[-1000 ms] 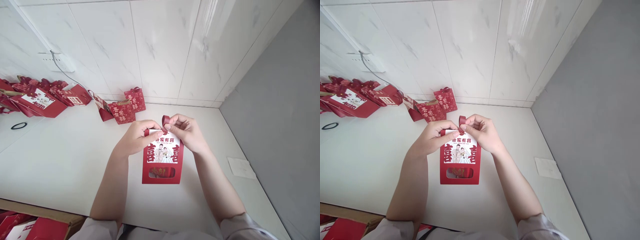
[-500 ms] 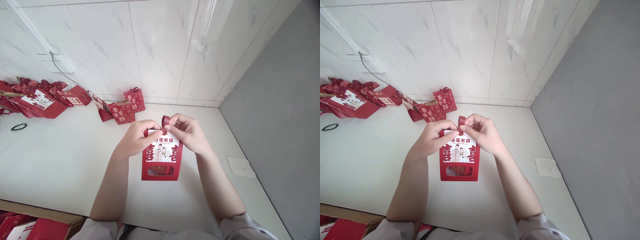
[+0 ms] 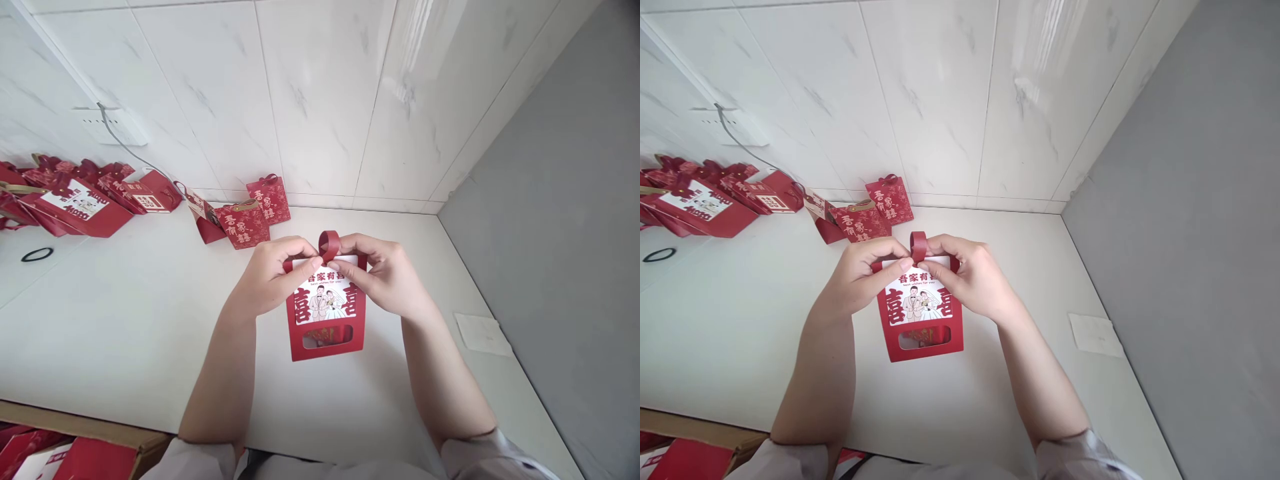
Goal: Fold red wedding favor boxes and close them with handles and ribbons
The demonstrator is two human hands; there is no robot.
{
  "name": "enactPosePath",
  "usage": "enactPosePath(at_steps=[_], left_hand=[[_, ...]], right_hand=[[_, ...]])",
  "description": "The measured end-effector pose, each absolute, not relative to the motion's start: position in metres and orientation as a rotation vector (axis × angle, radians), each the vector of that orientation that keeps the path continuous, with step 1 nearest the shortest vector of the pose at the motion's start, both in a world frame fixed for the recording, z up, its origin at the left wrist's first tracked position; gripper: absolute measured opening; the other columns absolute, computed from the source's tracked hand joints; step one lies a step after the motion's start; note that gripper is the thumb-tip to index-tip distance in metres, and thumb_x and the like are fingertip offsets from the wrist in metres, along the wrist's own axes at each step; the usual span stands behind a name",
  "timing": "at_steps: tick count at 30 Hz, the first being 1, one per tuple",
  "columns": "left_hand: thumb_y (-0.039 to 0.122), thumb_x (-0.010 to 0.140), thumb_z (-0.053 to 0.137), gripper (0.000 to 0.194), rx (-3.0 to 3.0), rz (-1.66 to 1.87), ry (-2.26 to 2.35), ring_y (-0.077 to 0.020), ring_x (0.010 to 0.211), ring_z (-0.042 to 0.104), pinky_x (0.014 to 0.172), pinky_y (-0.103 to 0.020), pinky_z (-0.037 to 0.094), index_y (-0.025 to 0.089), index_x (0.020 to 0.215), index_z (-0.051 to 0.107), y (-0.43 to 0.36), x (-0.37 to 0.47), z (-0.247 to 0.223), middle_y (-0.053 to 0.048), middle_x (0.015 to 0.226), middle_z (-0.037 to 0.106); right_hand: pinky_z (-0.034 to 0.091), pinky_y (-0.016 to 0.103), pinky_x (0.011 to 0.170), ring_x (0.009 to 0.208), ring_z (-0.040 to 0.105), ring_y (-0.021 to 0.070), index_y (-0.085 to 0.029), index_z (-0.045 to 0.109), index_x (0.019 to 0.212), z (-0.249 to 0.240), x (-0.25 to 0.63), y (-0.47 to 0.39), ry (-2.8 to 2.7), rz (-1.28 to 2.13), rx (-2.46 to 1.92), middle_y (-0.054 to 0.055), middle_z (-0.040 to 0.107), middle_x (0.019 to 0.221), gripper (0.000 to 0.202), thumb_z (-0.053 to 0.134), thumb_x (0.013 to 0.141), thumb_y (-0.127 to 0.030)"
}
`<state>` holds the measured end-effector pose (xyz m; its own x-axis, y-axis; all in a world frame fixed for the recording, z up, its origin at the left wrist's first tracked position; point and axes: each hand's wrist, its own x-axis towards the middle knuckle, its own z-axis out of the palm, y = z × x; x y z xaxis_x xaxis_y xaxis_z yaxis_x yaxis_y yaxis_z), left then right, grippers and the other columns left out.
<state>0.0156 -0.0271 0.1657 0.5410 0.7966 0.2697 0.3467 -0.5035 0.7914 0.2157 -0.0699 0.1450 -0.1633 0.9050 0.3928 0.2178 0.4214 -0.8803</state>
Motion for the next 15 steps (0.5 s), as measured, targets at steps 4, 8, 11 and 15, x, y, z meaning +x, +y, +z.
enactPosePath(at_steps=[4,8,11,15], left_hand=[[0.029,0.091,0.06,0.018,2.123,0.809,0.895,-0.0103,0.064,0.053,0.055,-0.023,0.038,0.017,0.077,0.064,-0.0259,0.0146,0.1661,0.0,0.074,0.061],[0.027,0.091,0.058,0.018,2.176,0.789,0.873,-0.0102,0.066,0.052,0.057,-0.024,0.038,0.017,0.077,0.062,-0.0261,0.014,0.1672,0.0,0.075,0.06],[0.027,0.091,0.057,0.017,2.223,0.766,0.883,-0.0097,0.064,0.049,0.057,-0.025,0.037,0.017,0.077,0.06,-0.0265,0.0129,0.1686,0.001,0.074,0.059],[0.031,0.09,0.059,0.02,2.265,0.648,0.994,-0.0098,0.064,0.048,0.056,-0.025,0.035,0.018,0.075,0.059,-0.0236,0.0099,0.1678,0.002,0.075,0.059]], right_hand=[[0.051,0.028,0.068,0.08,0.068,0.0156,-0.023,0.073,0.11,0.1438,0.2173,-0.0683,-1.695,0.735,-1.009,0.003,0.075,0.097,0.02,0.063,0.092,-0.023],[0.048,0.027,0.065,0.074,0.065,0.0138,-0.025,0.075,0.106,0.143,0.2169,-0.0673,-1.728,0.67,-1.015,0.002,0.074,0.091,0.019,0.063,0.093,-0.023],[0.051,0.028,0.067,0.078,0.067,0.015,-0.024,0.075,0.105,0.1435,0.2161,-0.0679,-1.673,0.759,-1.023,0.003,0.075,0.095,0.018,0.062,0.093,-0.026],[0.052,0.027,0.072,0.087,0.069,0.0158,-0.022,0.072,0.106,0.1411,0.2153,-0.0665,-1.666,0.868,-1.039,0.003,0.075,0.099,0.018,0.059,0.093,-0.022]])
